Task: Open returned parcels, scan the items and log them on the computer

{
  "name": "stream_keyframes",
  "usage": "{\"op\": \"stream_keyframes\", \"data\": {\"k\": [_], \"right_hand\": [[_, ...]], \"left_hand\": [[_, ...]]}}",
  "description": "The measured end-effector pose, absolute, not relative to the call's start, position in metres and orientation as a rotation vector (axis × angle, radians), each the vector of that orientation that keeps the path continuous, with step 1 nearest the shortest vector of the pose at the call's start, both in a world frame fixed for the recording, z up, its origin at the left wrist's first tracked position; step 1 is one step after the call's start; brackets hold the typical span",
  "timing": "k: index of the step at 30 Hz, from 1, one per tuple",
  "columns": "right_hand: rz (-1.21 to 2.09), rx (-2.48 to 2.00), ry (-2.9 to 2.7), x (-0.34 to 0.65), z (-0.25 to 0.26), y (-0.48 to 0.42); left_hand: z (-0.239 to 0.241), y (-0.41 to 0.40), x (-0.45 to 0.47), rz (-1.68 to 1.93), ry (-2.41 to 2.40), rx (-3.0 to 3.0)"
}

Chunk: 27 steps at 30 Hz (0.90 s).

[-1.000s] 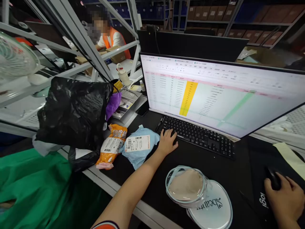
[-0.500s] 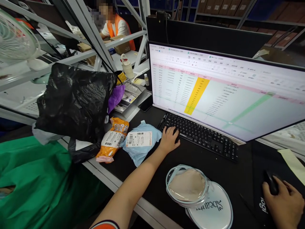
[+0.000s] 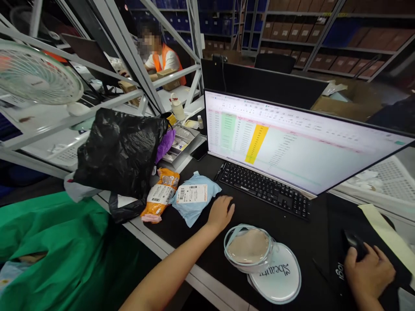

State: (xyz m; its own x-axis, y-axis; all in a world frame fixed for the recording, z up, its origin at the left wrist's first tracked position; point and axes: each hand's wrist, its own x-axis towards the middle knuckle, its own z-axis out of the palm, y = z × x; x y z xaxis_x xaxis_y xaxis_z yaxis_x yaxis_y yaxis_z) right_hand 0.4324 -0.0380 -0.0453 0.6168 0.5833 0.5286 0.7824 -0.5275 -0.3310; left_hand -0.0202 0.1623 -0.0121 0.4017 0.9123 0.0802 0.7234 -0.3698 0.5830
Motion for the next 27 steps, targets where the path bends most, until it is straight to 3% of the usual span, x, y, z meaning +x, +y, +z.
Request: {"op": "stream_keyframes", "data": {"k": [3,7,15,27], "right_hand": [[-0.144,-2.268,-1.121,0.381,-0.029,-0.055],[0.832,-2.182,-0.910,0.282,-0.024,-0.080],[1.197,-1.936,-0.274,0.217,-0.019,-0.089],[1.417,-1.810,-0.452,0.226,-0.005,-0.075]], "left_hand": [[-0.005,0.120,-0.029,0.379,1.464,1.807],[0.005,0.094,-0.017,0.175,1.433,1.612],[0.015,0.046,-0.017,0.217,1.206,1.422],[0.009,-0.012,-0.002,0.307,1.311,1.161]]}}
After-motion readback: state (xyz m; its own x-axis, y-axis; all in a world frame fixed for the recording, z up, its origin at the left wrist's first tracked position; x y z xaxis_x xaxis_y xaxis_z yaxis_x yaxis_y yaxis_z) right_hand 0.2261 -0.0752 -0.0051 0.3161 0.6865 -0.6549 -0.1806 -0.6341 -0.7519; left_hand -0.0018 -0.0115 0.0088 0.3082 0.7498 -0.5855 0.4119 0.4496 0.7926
